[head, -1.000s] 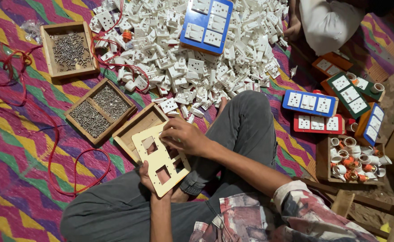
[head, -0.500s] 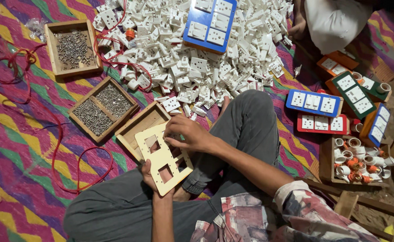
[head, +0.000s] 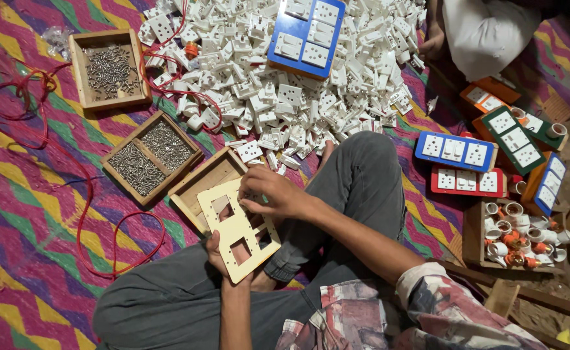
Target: The person sits cross-legged on a floor mat and assembles electrical switch plates, fitting white switch and socket modules into a rectangular faceplate frame held on their lap and pressing them into place. Wooden boxes of screws and piles of switch components sit around them, and a power drill lies on the floor nearby.
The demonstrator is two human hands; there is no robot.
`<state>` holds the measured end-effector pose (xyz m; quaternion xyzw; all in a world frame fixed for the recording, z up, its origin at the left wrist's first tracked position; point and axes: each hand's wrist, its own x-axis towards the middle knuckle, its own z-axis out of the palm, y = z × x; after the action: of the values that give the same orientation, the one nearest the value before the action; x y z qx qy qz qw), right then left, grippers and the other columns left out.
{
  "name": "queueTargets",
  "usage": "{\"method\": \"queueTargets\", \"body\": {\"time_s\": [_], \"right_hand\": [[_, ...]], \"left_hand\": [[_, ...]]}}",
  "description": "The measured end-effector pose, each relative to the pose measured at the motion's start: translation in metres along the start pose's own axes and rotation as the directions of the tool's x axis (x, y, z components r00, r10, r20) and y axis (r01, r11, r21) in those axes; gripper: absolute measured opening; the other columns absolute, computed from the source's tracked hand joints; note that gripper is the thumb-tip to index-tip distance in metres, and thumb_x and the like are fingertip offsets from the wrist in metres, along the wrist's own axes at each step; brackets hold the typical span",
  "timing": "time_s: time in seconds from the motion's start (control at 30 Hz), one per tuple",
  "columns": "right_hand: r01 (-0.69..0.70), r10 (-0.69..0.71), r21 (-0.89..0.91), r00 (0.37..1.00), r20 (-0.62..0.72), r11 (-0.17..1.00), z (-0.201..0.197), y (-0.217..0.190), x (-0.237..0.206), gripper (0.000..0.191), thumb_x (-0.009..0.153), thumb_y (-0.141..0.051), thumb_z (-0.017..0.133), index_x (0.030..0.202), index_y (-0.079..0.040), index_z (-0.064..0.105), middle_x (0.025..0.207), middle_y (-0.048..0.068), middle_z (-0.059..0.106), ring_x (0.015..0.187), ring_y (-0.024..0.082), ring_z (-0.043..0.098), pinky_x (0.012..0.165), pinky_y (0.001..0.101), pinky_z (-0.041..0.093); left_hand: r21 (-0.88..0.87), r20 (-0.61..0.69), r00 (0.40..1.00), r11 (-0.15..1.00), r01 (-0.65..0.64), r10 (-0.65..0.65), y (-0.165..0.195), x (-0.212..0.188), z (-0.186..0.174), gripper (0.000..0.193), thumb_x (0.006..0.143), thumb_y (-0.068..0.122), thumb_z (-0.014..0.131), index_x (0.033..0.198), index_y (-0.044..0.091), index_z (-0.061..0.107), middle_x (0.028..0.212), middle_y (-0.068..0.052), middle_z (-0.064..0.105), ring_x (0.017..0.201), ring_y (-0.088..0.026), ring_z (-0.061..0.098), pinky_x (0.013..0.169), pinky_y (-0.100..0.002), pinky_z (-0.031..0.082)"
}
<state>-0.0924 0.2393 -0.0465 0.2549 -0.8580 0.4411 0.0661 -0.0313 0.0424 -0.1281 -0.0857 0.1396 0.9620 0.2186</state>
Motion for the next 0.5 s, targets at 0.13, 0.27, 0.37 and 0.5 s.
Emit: {"method": "queueTargets", "body": {"time_s": [0.13, 0.27, 0.37, 0.5], "right_hand": [[0.066, -0.069, -0.061, 0.997, -0.045, 0.996, 0.002, -0.0002, -0.0009, 0.02, 0.088, -0.01, 0.079, 0.102, -0.003, 0.066, 0.101, 0.01, 0.06, 0.099, 0.029, 0.062, 0.086, 0.0385, 0.054], [0.087, -0.094, -0.102, 0.993, -0.065, 0.991, 0.0047, -0.0012, -0.0015, 0.023, 0.086, -0.009, 0.081, 0.103, -0.003, 0.066, 0.1, 0.011, 0.061, 0.096, 0.03, 0.063, 0.083, 0.039, 0.055], [0.06, -0.069, -0.129, 0.995, -0.067, 0.99, 0.007, -0.0021, -0.0011, 0.022, 0.087, -0.011, 0.082, 0.101, -0.003, 0.067, 0.099, 0.01, 0.062, 0.095, 0.029, 0.064, 0.081, 0.0385, 0.056], [0.093, -0.106, -0.146, 0.991, -0.083, 0.985, 0.0081, -0.0024, 0.0004, 0.022, 0.088, -0.012, 0.082, 0.101, -0.003, 0.067, 0.099, 0.01, 0.062, 0.095, 0.029, 0.064, 0.081, 0.0386, 0.056]], "left_hand": [[-0.035, 0.02, 1.0, 0.999, 0.002, -0.002, -0.001, 0.0005, -0.0072, 0.075, 0.095, 0.039, 0.069, 0.153, 0.001, 0.042, 0.123, -0.012, 0.061, 0.104, -0.025, 0.065, 0.082, -0.042, 0.061], [-0.011, -0.032, 0.999, 1.0, -0.007, 0.007, -0.0005, 0.0002, -0.0067, 0.076, 0.092, 0.04, 0.069, 0.152, 0.0, 0.043, 0.119, -0.012, 0.062, 0.101, -0.024, 0.067, 0.079, -0.041, 0.061], [0.012, -0.03, 1.0, 1.0, 0.007, -0.007, 0.0011, -0.0002, -0.002, 0.078, 0.089, 0.041, 0.068, 0.151, 0.002, 0.042, 0.118, -0.012, 0.063, 0.099, -0.024, 0.067, 0.078, -0.04, 0.062], [0.05, -0.059, 0.998, 0.999, 0.008, -0.005, 0.0028, -0.0008, 0.0008, 0.078, 0.087, 0.042, 0.067, 0.15, 0.002, 0.042, 0.12, -0.013, 0.063, 0.102, -0.025, 0.068, 0.082, -0.04, 0.062]]}}
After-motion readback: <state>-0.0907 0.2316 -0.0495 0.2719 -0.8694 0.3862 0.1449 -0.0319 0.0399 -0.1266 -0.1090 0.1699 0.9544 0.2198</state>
